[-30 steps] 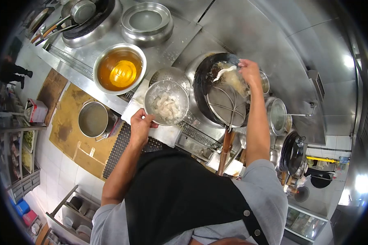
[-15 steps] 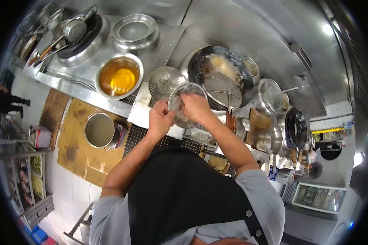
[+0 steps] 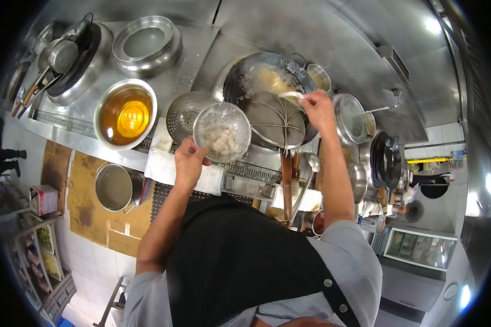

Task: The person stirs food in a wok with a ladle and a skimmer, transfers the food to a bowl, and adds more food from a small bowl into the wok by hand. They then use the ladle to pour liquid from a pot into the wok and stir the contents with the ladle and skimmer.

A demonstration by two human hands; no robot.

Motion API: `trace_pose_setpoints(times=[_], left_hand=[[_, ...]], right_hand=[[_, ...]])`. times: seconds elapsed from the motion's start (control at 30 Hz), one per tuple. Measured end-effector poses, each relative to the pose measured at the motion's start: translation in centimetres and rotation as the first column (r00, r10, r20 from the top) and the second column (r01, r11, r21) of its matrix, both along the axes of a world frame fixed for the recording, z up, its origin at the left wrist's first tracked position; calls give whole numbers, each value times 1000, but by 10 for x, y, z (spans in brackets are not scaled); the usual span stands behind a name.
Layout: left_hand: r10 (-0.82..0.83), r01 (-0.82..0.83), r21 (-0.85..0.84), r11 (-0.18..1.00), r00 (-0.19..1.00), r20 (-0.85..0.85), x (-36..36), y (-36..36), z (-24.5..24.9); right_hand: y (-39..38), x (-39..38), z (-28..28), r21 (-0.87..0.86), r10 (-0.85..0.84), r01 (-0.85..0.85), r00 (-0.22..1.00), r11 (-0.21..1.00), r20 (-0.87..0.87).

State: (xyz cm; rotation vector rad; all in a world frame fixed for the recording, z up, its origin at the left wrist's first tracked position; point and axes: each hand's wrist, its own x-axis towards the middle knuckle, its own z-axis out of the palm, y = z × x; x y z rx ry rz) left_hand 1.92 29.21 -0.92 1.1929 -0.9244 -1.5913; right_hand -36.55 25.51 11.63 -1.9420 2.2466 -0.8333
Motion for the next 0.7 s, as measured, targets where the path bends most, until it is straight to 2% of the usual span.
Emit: trace_pose_setpoints(times=[0.03,0.07,0.13,0.2,0.27,0.33,0.37,0.47,0.53,0.6,0.63,0.67,0.7], left_hand=[[26,-25,51,998,999,-24,-3,1,10],[38,-36,61,997,999,-22,-6,1,6],[89,-83,93,992,994,-68,-7,1,-2],[94,-90,108,990,995,-35,-9,1,-8],[114,-102,138,985,990,-82,-12,1,-4],[118,-109,102,989,989,-90,-15,-4,1],[122,-116,67,991,987,-104,-16,-5,3],[112,-111,7,994,991,-77,-15,-11,2],[75,-77,-37,996,996,-50,-15,-14,17],[108,-114,-163,980,993,-42,-21,-12,37],[108,-113,-172,979,993,-37,-20,-11,39],[85,-82,-252,964,996,1,-21,-10,40],[61,-46,-329,943,997,37,-22,-7,43]], right_hand=[[-14,-37,-17,-16,22,-24,996,1000,-88],[-27,-64,-37,-6,35,-36,996,999,-86],[-55,-102,-72,136,-82,120,964,983,-254],[-89,-123,-95,215,-56,125,952,968,-302],[-112,-131,-104,291,-42,150,936,945,-349],[-131,-124,-85,178,-252,333,896,926,-364],[-131,-115,-72,182,-252,333,898,925,-362],[-118,-74,-25,176,-206,259,940,950,-270],[-91,-25,-6,-34,-14,13,1000,999,-20],[-47,49,8,-42,117,-110,958,993,260],[-22,85,12,62,206,-226,951,972,228],[0,118,13,168,291,-325,936,931,199],[19,145,9,132,406,-404,914,905,16]])
